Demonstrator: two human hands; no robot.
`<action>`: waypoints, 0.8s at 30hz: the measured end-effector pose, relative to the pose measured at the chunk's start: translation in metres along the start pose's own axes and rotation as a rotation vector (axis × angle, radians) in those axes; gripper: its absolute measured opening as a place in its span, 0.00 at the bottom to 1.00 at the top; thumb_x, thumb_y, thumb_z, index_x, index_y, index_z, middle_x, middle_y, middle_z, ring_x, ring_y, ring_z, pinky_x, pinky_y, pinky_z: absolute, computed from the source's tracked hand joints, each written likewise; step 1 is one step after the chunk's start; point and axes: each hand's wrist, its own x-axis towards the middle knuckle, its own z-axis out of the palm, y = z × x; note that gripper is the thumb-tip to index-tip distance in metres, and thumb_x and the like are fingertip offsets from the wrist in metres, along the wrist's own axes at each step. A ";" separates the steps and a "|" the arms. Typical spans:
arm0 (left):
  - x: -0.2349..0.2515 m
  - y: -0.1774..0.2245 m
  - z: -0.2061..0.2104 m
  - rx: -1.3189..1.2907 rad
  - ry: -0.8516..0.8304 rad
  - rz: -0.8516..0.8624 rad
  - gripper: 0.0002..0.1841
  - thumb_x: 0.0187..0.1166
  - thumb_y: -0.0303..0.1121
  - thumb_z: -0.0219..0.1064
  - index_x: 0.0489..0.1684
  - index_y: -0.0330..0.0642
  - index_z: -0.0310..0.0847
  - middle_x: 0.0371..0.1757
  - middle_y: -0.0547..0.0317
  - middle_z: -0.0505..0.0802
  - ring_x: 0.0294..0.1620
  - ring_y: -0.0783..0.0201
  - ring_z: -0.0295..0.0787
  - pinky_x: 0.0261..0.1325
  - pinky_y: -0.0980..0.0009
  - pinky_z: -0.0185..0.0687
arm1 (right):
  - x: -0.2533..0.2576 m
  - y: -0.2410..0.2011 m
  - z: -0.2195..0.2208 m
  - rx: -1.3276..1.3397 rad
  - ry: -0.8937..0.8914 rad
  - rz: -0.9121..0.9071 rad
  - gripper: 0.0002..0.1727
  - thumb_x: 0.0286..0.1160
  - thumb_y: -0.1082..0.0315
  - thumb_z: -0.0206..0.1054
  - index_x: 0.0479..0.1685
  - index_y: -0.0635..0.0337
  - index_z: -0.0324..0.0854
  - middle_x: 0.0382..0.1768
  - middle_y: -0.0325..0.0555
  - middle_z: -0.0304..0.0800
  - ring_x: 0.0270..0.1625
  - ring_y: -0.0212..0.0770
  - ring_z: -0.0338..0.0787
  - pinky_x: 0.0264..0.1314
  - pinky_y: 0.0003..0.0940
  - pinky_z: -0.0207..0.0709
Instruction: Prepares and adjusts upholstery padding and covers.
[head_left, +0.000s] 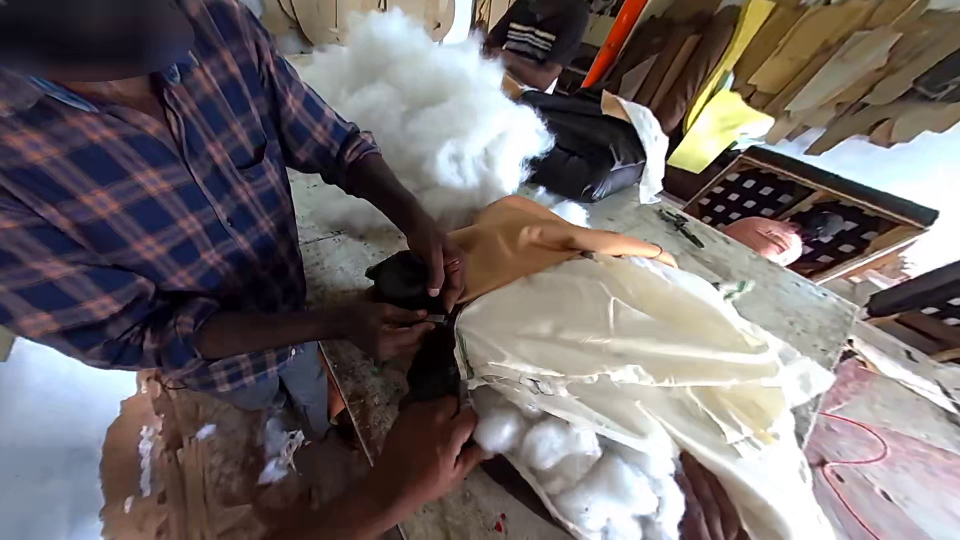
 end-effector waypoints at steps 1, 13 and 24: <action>0.000 0.014 0.005 -0.013 0.017 -0.017 0.24 0.78 0.63 0.62 0.38 0.52 0.87 0.33 0.59 0.89 0.37 0.61 0.91 0.40 0.59 0.90 | 0.006 0.027 0.009 0.032 0.032 -0.052 0.41 0.77 0.35 0.55 0.68 0.66 0.85 0.75 0.65 0.82 0.83 0.63 0.74 0.90 0.58 0.55; 0.040 0.073 0.038 0.031 0.022 -0.161 0.25 0.76 0.64 0.65 0.46 0.52 0.87 0.37 0.58 0.88 0.36 0.58 0.89 0.33 0.59 0.86 | 0.063 0.137 0.024 -0.222 -0.305 -0.150 0.41 0.67 0.52 0.58 0.85 0.61 0.68 0.90 0.49 0.63 0.93 0.51 0.59 0.92 0.57 0.52; -0.087 -0.035 -0.001 -0.416 -0.133 -0.156 0.29 0.80 0.51 0.69 0.77 0.46 0.76 0.50 0.59 0.92 0.49 0.65 0.89 0.53 0.65 0.88 | 0.009 0.112 -0.127 -0.271 -0.237 0.077 0.33 0.84 0.57 0.56 0.83 0.69 0.70 0.85 0.64 0.70 0.88 0.63 0.68 0.92 0.54 0.58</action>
